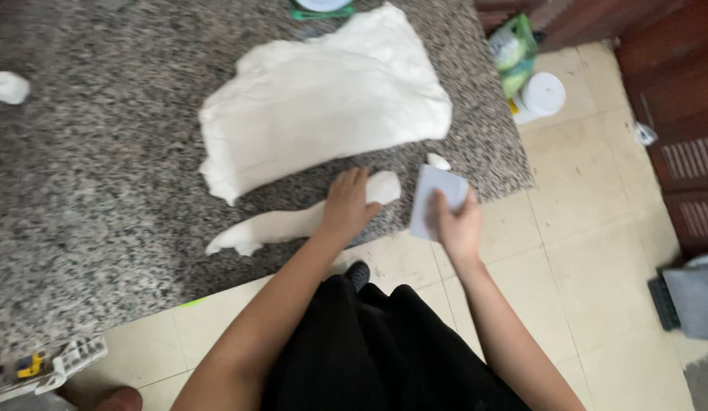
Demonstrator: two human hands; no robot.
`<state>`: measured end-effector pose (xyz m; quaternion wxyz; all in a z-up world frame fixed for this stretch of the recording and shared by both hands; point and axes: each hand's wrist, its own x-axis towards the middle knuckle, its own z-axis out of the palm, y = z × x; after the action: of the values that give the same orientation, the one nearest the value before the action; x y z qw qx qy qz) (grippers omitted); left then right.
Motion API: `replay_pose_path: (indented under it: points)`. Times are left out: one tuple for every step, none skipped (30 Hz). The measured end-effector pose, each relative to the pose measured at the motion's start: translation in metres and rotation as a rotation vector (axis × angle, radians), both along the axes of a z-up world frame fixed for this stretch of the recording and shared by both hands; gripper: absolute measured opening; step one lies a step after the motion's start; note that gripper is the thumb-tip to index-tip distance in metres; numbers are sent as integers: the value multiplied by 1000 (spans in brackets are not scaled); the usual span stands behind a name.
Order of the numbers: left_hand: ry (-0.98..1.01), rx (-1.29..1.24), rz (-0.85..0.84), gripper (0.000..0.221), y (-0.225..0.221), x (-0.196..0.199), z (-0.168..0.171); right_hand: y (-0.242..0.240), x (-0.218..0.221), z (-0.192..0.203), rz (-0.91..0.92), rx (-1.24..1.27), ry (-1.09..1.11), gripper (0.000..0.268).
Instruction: The person divides a large mass of white dough into smaller portions using a bench scraper, weighing each piece on a scale and rolling it into a log shape.
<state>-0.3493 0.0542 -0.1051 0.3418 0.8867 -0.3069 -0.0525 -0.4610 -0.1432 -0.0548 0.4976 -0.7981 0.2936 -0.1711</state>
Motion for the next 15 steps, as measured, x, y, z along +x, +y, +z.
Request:
replay_pose_path:
  points:
    - [7, 50, -1, 84, -5, 0, -1, 6, 1, 3, 14, 13, 65, 26]
    - [42, 84, 6, 86, -11, -1, -1, 12, 5, 8, 28, 26, 130, 27]
    - [75, 121, 17, 87, -15, -2, 0, 19, 11, 13, 90, -87, 136, 30]
    - [108, 158, 27, 89, -19, -2, 1, 26, 17, 18, 152, -200, 143, 33]
    - [113, 181, 24, 87, -22, -2, 3, 32, 24, 24, 217, -313, 149, 37]
    - [118, 204, 22, 86, -24, -2, 5, 38, 30, 29, 240, -294, 147, 38]
    - [122, 227, 21, 84, -25, -1, 7, 44, 37, 33, 266, -275, 144, 39]
    - [120, 232, 22, 80, -26, -1, 8, 49, 40, 36, 292, -256, 140, 40]
    - [117, 235, 24, 76, -27, 0, 9, 53, 43, 39, 307, -294, 139, 40]
    - [115, 239, 26, 71, -28, 2, 9, 56, 46, 41, 322, -333, 138, 41]
    - [109, 247, 24, 68, -29, 3, 8, 57, 48, 41, 337, -372, 137, 42]
    - [102, 255, 23, 64, -30, 5, 6, 58, 50, 40, 341, -372, 167, 43]
    - [99, 263, 23, 61, -31, 5, 4, 58, 51, 38, 348, -371, 200, 45]
    - [89, 263, 24, 60, -34, 6, 1, 58, 53, 35, 355, -369, 232, 46]
    - [82, 267, 23, 59, -34, 5, -3, 60, 54, 31, 352, -388, 266, 45]
